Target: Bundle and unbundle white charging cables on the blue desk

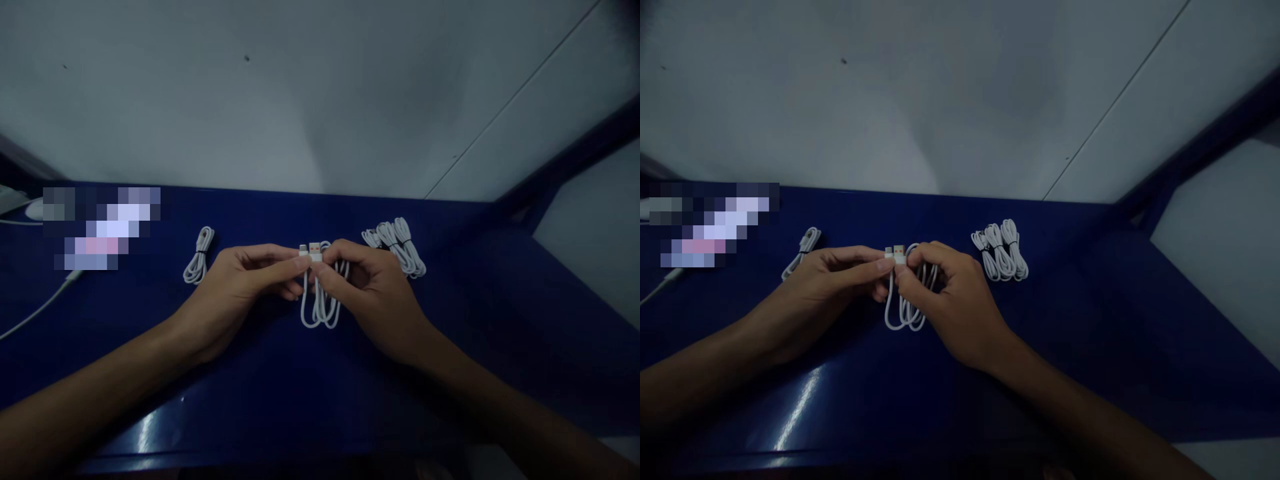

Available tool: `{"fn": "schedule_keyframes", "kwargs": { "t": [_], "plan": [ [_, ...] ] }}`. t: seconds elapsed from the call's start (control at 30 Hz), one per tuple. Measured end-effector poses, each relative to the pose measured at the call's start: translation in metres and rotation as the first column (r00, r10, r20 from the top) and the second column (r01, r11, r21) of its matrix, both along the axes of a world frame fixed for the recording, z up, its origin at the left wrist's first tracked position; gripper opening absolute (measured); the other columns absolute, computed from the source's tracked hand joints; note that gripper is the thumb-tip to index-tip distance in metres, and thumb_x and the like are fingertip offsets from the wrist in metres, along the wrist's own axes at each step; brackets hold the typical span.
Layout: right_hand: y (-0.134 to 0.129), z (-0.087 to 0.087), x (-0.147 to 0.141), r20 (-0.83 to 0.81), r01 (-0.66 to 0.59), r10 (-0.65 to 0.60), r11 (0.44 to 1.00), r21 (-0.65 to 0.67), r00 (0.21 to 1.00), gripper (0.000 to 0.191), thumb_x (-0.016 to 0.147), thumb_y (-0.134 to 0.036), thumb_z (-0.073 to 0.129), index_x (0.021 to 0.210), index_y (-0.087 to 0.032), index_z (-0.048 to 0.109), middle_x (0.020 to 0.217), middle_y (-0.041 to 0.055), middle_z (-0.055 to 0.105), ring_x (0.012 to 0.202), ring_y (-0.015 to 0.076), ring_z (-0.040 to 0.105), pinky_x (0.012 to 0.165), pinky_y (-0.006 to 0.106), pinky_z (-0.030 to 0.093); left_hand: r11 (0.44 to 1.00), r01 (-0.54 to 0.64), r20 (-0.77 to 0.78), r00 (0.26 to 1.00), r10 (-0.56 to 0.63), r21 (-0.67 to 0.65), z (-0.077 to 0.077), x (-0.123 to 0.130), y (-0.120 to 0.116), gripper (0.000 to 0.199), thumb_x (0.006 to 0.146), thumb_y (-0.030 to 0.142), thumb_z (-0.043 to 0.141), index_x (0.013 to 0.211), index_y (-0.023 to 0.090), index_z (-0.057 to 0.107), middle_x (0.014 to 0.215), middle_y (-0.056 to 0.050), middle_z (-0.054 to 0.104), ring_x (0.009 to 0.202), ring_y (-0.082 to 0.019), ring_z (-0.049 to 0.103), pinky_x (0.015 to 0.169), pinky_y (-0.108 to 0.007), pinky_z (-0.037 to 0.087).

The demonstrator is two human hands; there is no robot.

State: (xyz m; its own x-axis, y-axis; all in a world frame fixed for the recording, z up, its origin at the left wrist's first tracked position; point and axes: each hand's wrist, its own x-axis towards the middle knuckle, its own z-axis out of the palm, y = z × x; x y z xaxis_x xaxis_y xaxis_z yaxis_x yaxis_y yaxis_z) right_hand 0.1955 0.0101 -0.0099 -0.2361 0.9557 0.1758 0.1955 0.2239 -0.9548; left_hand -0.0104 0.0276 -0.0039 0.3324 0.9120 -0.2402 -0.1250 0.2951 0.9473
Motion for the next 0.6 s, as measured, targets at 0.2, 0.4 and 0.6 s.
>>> {"fn": "schedule_keyframes", "kwargs": {
  "t": [0.2, 0.4, 0.6],
  "plan": [
    [-0.0001, -0.0013, 0.0002, -0.026, -0.013, 0.013, 1.0, -0.004, 1.0, 0.02, 0.104, -0.028, 0.071, 0.087, -0.02, 0.075, 0.079, -0.0023, 0.063, 0.066, 0.0112, 0.054, 0.058, 0.028, 0.043, 1.0, -0.002, 0.004, 1.0, 0.002, 0.001, 0.0008, 0.0, -0.0003, 0.011, 0.091, 0.024, 0.088, 0.101, 0.021, 0.09, 0.085, -0.004, 0.081, 0.076, -0.011, 0.069, 0.076, -0.021, 0.056],
    [0.0014, -0.0017, 0.0002, 0.0, -0.002, 0.002, 1.0, 0.005, 1.0, 0.022, 0.105, -0.03, 0.072, 0.086, -0.019, 0.075, 0.077, -0.003, 0.063, 0.063, 0.0093, 0.053, 0.055, 0.026, 0.04, 1.0, -0.003, -0.004, 1.0, 0.003, 0.003, 0.0006, 0.0006, 0.0011, 0.011, 0.09, 0.022, 0.088, 0.101, 0.021, 0.09, 0.084, -0.003, 0.08, 0.076, -0.011, 0.069, 0.076, -0.02, 0.057],
    [0.001, -0.0018, 0.0005, -0.006, -0.005, 0.005, 1.0, 0.008, 1.0, 0.022, 0.105, -0.03, 0.071, 0.086, -0.019, 0.074, 0.078, -0.0026, 0.063, 0.065, 0.01, 0.054, 0.057, 0.027, 0.043, 1.0, 0.001, -0.006, 1.0, -0.001, 0.004, -0.0017, -0.0006, 0.0006, 0.008, 0.091, 0.026, 0.088, 0.097, 0.02, 0.09, 0.084, -0.003, 0.08, 0.076, -0.011, 0.069, 0.076, -0.02, 0.057]
  ]
}}
